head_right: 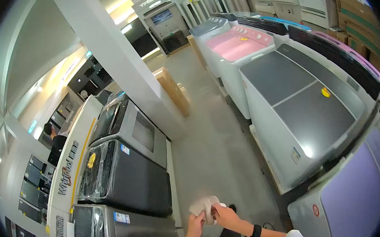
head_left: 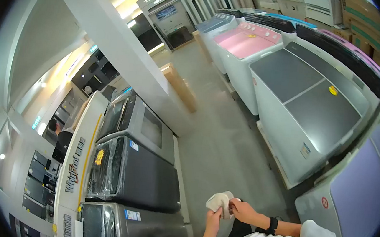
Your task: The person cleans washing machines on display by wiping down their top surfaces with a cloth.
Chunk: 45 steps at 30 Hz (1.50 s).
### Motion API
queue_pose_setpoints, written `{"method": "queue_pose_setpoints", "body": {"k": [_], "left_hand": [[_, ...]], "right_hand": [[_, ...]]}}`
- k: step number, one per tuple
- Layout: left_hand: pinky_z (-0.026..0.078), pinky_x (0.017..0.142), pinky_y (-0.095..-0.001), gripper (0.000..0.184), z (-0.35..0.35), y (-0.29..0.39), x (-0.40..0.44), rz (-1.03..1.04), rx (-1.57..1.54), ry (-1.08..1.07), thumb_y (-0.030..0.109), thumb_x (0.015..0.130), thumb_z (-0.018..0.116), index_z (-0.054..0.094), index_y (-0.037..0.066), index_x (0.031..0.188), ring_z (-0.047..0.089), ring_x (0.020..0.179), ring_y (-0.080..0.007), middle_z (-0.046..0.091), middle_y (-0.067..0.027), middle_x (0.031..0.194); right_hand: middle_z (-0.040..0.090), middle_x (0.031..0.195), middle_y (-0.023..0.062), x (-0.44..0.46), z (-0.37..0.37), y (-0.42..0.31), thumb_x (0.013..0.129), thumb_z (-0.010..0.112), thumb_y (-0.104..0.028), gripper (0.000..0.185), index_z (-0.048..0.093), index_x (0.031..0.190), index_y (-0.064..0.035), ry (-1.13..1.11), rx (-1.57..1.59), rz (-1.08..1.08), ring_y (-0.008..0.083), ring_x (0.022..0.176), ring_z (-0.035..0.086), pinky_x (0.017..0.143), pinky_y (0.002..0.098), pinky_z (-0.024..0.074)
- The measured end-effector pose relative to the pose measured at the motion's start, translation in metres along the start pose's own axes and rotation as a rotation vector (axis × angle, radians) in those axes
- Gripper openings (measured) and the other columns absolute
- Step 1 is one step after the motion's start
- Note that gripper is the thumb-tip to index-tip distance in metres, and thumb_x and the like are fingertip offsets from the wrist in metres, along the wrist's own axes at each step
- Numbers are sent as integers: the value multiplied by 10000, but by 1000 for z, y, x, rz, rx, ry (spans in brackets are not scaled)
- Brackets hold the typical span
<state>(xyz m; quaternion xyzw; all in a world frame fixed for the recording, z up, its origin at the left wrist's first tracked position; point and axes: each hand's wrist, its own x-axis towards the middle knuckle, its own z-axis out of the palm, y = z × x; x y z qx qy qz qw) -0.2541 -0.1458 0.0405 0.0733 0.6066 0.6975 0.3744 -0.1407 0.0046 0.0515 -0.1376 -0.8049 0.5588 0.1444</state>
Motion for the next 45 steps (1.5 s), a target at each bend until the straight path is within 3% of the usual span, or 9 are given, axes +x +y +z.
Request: {"method": "queue_pose_setpoints", "body": {"k": [8, 11, 18, 21, 24, 33, 36, 41, 45], "left_hand": [[422, 1141, -407, 533, -11, 35, 208, 56, 254, -215, 147, 1053, 560, 422, -1, 1546, 535, 1373, -271, 537, -127, 1504], [414, 1151, -406, 557, 1, 78, 317, 89, 355, -376, 184, 1065, 547, 387, 2, 1568, 514, 1396, -271, 510, -138, 1529], [400, 1165, -401, 601, 45, 199, 501, 138, 811, -579, 250, 1083, 534, 338, 15, 1601, 482, 1428, -267, 477, -160, 1563], [408, 1153, -392, 623, 43, 241, 566, 99, 926, -505, 272, 1068, 583, 360, 34, 1598, 505, 1416, -277, 485, -191, 1562], [430, 1134, -392, 653, -14, 228, 663, 11, 682, -337, 267, 1055, 613, 351, 39, 1608, 503, 1428, -298, 468, -201, 1582], [461, 1115, -370, 710, -132, 326, 797, 384, 800, -562, 171, 981, 712, 389, 36, 1598, 522, 1405, -276, 504, -152, 1567], [488, 1052, -353, 611, -156, 359, 822, 117, 884, -303, 177, 1004, 671, 448, 10, 1548, 590, 1284, -231, 589, -122, 1445], [523, 961, -319, 473, -131, 420, 894, -199, 200, 119, 202, 1050, 590, 529, -21, 1463, 655, 1140, -172, 662, -99, 1326], [531, 875, -289, 316, -145, 414, 1011, -227, 425, -131, 162, 1068, 560, 631, -17, 1318, 674, 1011, -138, 716, -39, 1148]], "right_hand": [[736, 1102, 193, 199, -56, 53, 954, 658, -188, 401, 587, 1328, -62, -355, 9, 94, 376, 960, 723, 861, 453, 569], [740, 1029, 207, 291, -77, 91, 951, 675, -280, 355, 607, 1171, -9, -317, 91, 52, 355, 937, 722, 826, 444, 560], [679, 1296, 115, 462, -154, 77, 995, 704, -198, 468, 576, 1375, 43, -161, 541, 144, 168, 1168, 629, 1015, 368, 515], [671, 1032, 31, 531, -182, 66, 991, 729, -243, 363, 620, 1224, 13, -298, 292, 418, 125, 974, 595, 866, 334, 510], [631, 917, 12, 610, -189, 75, 997, 722, -295, 338, 618, 1131, -3, -469, 40, 216, 118, 876, 564, 769, 323, 493], [648, 989, 77, 890, -140, 51, 998, 675, -279, 298, 608, 1122, -17, -1048, 340, -166, 164, 940, 567, 868, 349, 479], [657, 947, 107, 963, -89, 88, 972, 683, -256, 273, 597, 1095, -29, -982, 285, -554, 217, 873, 578, 811, 370, 482], [681, 917, 123, 1081, -154, 46, 945, 697, -250, 272, 590, 1082, -40, -736, 37, -165, 288, 789, 594, 739, 408, 485], [706, 933, 141, 1150, -182, 95, 946, 697, -252, 264, 605, 1097, -57, -610, -6, -133, 340, 806, 644, 733, 425, 495]]}}
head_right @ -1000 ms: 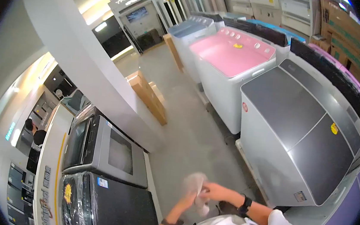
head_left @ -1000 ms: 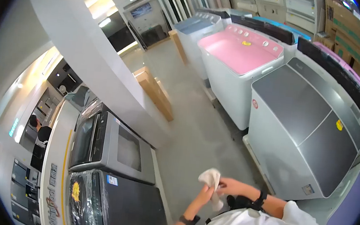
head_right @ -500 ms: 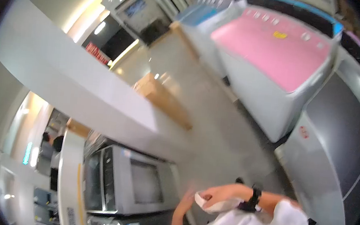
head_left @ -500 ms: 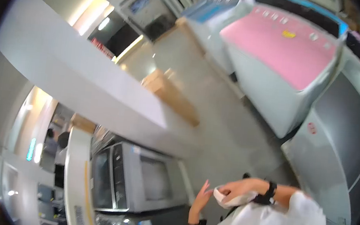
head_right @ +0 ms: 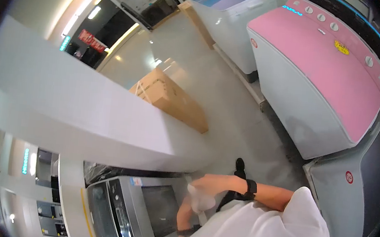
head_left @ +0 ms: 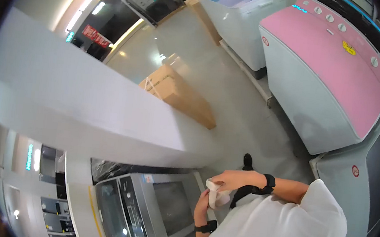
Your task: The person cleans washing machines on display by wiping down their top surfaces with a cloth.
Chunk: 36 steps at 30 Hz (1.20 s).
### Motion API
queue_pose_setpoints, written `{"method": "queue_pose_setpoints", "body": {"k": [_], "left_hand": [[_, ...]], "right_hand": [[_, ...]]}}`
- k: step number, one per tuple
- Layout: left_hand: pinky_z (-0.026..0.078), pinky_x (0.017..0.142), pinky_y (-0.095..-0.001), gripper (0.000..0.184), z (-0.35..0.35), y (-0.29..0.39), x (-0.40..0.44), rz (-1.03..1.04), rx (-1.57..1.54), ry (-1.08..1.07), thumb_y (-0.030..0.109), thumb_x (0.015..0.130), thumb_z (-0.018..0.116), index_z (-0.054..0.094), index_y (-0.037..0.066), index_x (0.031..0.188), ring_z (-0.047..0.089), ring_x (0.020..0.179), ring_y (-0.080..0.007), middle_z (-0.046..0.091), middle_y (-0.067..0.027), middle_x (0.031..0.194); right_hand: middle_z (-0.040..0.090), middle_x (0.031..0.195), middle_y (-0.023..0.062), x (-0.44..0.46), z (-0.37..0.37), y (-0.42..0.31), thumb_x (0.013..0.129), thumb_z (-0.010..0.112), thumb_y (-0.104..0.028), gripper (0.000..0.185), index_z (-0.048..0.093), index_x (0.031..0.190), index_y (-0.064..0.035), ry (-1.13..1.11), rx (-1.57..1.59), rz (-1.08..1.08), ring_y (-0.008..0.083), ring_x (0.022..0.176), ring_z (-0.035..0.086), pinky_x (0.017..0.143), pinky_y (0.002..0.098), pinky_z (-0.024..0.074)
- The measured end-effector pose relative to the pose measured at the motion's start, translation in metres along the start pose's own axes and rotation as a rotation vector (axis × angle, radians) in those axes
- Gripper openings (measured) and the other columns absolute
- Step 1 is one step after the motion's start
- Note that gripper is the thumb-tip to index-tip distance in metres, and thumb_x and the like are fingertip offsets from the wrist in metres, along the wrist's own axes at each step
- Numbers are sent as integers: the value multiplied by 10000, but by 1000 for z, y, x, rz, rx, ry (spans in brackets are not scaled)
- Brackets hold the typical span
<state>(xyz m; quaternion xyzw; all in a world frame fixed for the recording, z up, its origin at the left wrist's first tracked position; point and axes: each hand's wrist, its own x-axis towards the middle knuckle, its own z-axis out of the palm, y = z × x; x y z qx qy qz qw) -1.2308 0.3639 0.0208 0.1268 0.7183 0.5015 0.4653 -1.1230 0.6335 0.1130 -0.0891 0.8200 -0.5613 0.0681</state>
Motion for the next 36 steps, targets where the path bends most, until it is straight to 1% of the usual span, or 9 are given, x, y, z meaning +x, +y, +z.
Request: {"method": "queue_pose_setpoints", "body": {"k": [7, 10, 14, 17, 21, 25, 27, 30, 36], "left_hand": [[446, 717, -261, 150, 0, 121, 273, 422, 320, 170, 148, 1032, 585, 664, 22, 1011, 534, 791, -78, 619, 17, 861], [449, 720, -287, 172, 28, 208, 348, 501, 226, 40, 167, 1030, 585, 648, 7, 1012, 529, 787, -104, 600, -13, 834], [494, 804, -332, 219, 152, 372, 388, 700, 253, -191, 188, 1028, 592, 654, -7, 1106, 601, 875, -159, 670, -84, 907], [510, 837, -430, 281, 253, 454, 419, 1064, 332, -151, 249, 1044, 595, 653, -10, 1136, 662, 915, -348, 694, -206, 999], [452, 1013, -486, 357, 388, 543, 434, 1422, 658, 106, 217, 1012, 615, 607, -11, 1286, 598, 1147, -376, 665, -207, 1192], [338, 1162, -559, 553, 455, 520, 470, 1410, 639, -161, 194, 1001, 603, 472, 40, 1515, 459, 1390, -434, 507, -239, 1496], [286, 1210, -575, 623, 446, 477, 494, 1357, 792, -568, 200, 1011, 587, 396, 69, 1590, 394, 1463, -433, 413, -229, 1600], [274, 1209, -616, 585, 440, 453, 488, 1390, 1187, -428, 239, 1028, 560, 433, 74, 1574, 362, 1496, -421, 393, -183, 1634], [256, 1206, -639, 553, 455, 500, 520, 1354, 1273, -755, 260, 1039, 542, 465, 80, 1555, 359, 1508, -388, 375, -164, 1652]], "right_hand": [[710, 932, 143, 22, -153, 98, 946, 681, -177, 244, 657, 1172, -89, 464, -49, 357, 324, 805, 669, 713, 405, 513], [691, 893, 131, -2, -193, 109, 941, 678, -120, 192, 707, 1126, -76, 1003, 10, 260, 247, 737, 626, 668, 361, 497], [653, 841, 104, -41, -252, 73, 926, 645, -25, 145, 736, 1037, -40, 1538, -214, 289, 189, 688, 558, 628, 322, 461], [611, 793, 95, -90, -320, 68, 906, 610, 34, 195, 732, 1043, -30, 1760, -480, 398, 196, 685, 553, 631, 323, 458], [681, 1072, 165, -125, -433, 82, 895, 632, 5, 338, 708, 1217, -61, 2194, -919, 616, 320, 948, 655, 802, 418, 513], [557, 1466, 191, -131, -457, 112, 908, 660, -68, 494, 640, 1395, -147, 2027, -957, 714, 387, 1336, 535, 1108, 553, 402], [549, 1487, 183, -128, -440, 145, 907, 676, -99, 484, 647, 1388, -155, 1776, -881, 904, 386, 1375, 514, 1140, 569, 384], [548, 1510, 150, -118, -413, 148, 912, 690, -132, 462, 659, 1372, -166, 1595, -806, 1073, 375, 1426, 482, 1180, 583, 356], [574, 1509, 88, -138, -451, 153, 930, 689, -153, 378, 696, 1308, -160, 1621, -713, 1124, 346, 1444, 480, 1185, 588, 355]]}}
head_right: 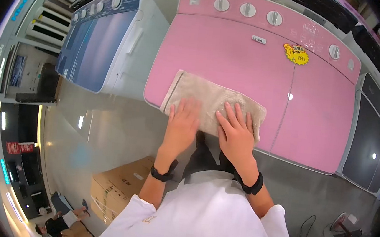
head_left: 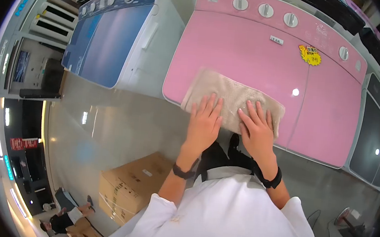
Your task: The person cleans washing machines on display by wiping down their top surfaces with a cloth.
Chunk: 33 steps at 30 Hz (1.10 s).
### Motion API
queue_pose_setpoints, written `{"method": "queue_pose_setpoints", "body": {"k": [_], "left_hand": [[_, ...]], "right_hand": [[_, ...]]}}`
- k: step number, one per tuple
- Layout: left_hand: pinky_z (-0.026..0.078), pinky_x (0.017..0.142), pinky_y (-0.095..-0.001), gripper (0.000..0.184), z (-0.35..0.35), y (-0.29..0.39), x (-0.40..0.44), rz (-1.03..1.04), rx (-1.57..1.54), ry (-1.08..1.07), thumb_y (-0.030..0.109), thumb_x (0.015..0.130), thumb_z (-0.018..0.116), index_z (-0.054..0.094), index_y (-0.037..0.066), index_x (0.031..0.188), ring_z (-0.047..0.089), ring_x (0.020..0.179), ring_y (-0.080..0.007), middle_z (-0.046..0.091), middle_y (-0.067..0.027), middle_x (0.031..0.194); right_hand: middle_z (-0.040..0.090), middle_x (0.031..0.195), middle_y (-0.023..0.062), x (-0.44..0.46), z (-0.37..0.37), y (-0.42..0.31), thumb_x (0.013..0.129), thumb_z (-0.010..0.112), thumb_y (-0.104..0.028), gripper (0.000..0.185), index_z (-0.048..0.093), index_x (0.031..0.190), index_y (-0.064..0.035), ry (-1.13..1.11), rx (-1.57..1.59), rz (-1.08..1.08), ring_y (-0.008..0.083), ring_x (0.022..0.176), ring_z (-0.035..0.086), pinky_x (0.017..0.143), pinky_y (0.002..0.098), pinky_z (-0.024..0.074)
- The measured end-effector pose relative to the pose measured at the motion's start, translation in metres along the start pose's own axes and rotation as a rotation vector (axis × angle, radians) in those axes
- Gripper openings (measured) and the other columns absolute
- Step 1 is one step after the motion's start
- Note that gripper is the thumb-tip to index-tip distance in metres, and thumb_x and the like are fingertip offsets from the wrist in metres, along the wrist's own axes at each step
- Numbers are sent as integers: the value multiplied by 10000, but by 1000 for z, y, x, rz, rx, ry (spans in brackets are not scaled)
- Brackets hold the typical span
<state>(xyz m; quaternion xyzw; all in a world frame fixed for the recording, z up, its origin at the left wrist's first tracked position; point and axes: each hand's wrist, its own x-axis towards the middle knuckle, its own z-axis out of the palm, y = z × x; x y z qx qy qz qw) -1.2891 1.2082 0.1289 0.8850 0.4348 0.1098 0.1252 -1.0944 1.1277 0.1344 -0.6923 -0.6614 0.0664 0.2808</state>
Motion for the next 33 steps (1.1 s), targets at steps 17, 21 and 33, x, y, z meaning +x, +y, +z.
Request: {"method": "queue_pose_setpoints", "body": {"k": [17, 21, 33], "left_hand": [[207, 1226, -647, 682, -35, -59, 69, 274, -160, -190, 152, 956, 603, 385, 38, 1592, 240, 1548, -466, 294, -231, 1673], [204, 1216, -659, 719, -58, -75, 11, 260, -93, -255, 234, 956, 654, 387, 64, 1601, 241, 1544, -482, 283, -258, 1671], [306, 1209, -565, 687, -54, -101, 32, 458, -99, -304, 238, 964, 655, 414, -45, 1541, 331, 1501, -475, 351, -284, 1619]], "right_hand": [[517, 1562, 108, 40, 36, -37, 943, 657, -215, 439, 654, 1382, -188, 112, -184, 244, 379, 1463, 440, 1193, 597, 321], [481, 1592, 108, 40, 37, -39, 940, 665, -227, 475, 636, 1413, -199, 123, -251, 326, 392, 1474, 419, 1182, 629, 316], [543, 1511, 153, 103, 78, -45, 920, 667, -219, 470, 649, 1383, -144, 214, -202, 268, 439, 1426, 449, 1171, 663, 314]]}}
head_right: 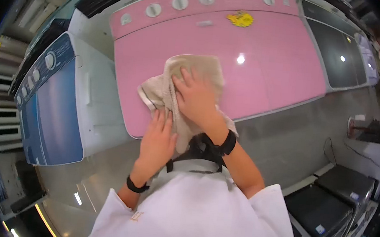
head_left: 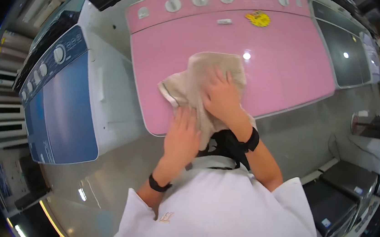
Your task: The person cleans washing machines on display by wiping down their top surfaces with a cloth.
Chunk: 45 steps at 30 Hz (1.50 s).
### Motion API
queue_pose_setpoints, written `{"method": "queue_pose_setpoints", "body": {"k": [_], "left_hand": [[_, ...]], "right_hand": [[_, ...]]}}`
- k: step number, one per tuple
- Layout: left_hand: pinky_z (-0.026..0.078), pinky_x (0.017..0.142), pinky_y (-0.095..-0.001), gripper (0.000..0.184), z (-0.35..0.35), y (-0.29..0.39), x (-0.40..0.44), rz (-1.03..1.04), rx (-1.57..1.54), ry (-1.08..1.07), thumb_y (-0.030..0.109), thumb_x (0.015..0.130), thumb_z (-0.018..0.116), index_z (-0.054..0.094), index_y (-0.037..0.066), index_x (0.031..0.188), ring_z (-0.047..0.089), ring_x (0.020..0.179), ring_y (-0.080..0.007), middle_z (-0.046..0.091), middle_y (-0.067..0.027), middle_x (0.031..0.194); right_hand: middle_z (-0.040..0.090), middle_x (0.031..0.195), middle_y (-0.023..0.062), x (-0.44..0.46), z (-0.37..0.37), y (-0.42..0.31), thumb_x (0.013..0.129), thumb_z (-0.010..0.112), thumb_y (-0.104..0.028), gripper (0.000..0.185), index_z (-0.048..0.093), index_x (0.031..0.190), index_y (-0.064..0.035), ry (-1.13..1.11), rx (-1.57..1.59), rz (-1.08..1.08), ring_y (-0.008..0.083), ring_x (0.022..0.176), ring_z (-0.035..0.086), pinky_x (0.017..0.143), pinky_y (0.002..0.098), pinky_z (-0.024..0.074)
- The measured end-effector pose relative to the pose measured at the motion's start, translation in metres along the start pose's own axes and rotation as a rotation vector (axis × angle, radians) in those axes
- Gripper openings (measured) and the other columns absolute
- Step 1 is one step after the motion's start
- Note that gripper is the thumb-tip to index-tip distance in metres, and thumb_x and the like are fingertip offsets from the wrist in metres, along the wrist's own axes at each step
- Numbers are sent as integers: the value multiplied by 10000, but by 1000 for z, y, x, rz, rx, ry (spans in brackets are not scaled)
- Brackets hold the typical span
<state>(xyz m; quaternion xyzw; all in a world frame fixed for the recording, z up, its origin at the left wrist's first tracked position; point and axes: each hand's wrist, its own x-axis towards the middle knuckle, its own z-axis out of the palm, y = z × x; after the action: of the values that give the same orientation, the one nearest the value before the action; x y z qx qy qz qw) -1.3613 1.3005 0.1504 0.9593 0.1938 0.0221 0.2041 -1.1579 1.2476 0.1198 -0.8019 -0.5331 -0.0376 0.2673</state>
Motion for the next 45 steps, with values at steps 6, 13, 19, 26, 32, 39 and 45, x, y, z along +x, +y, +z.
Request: {"method": "queue_pose_setpoints", "body": {"k": [6, 13, 19, 26, 32, 39, 45], "left_hand": [[321, 1205, -545, 662, -6, -24, 28, 187, 186, -13, 310, 967, 638, 468, -77, 1477, 388, 1461, -449, 432, -300, 1542], [413, 1114, -558, 491, -10, -68, 191, 307, 250, -248, 338, 1014, 519, 632, -82, 1241, 524, 1303, -441, 567, -289, 1357], [365, 1204, -519, 757, -19, -48, 260, 30, 226, -177, 449, 975, 568, 405, -9, 1554, 341, 1510, -442, 312, -287, 1645], [281, 1245, -538, 889, -11, -49, 149, 169, 292, -143, 483, 912, 685, 348, 28, 1598, 276, 1546, -437, 276, -284, 1666], [269, 1245, -539, 833, -6, -19, 7, 82, 91, 1, 452, 911, 730, 426, 18, 1553, 315, 1521, -439, 336, -288, 1627], [276, 1238, -547, 690, -9, -15, -43, -56, 16, 35, 349, 974, 673, 463, -26, 1514, 367, 1506, -388, 389, -233, 1619], [260, 1239, -565, 622, -20, -51, -69, -219, 62, 100, 301, 1014, 612, 462, -54, 1502, 360, 1507, -416, 390, -258, 1613]], "right_hand": [[551, 1506, 165, -80, -50, 19, 958, 638, -222, 421, 654, 1370, -136, -20, 7, 127, 410, 1398, 494, 1172, 640, 333], [637, 1395, 193, -32, -63, 81, 1019, 577, -264, 430, 625, 1425, -130, -116, -375, 122, 414, 1315, 571, 1088, 522, 447], [720, 1107, 225, 84, -79, 158, 993, 535, -312, 340, 708, 1179, -85, -345, -151, 284, 438, 1022, 683, 878, 534, 544], [693, 1151, 224, 7, -63, 110, 923, 636, -282, 278, 708, 1059, -50, -286, -214, -107, 429, 1020, 673, 896, 542, 527], [658, 1299, 261, -36, -71, 9, 909, 690, -243, 270, 711, 1062, -21, -318, -191, -173, 425, 1162, 631, 1008, 510, 501], [696, 1267, 223, -25, -28, -19, 893, 698, -226, 227, 734, 926, -4, -264, 131, -327, 388, 1121, 654, 1004, 486, 501], [732, 1211, 150, -57, -30, -71, 932, 664, -182, 170, 753, 968, -41, -403, 401, -248, 329, 1080, 679, 1113, 510, 405]]}}
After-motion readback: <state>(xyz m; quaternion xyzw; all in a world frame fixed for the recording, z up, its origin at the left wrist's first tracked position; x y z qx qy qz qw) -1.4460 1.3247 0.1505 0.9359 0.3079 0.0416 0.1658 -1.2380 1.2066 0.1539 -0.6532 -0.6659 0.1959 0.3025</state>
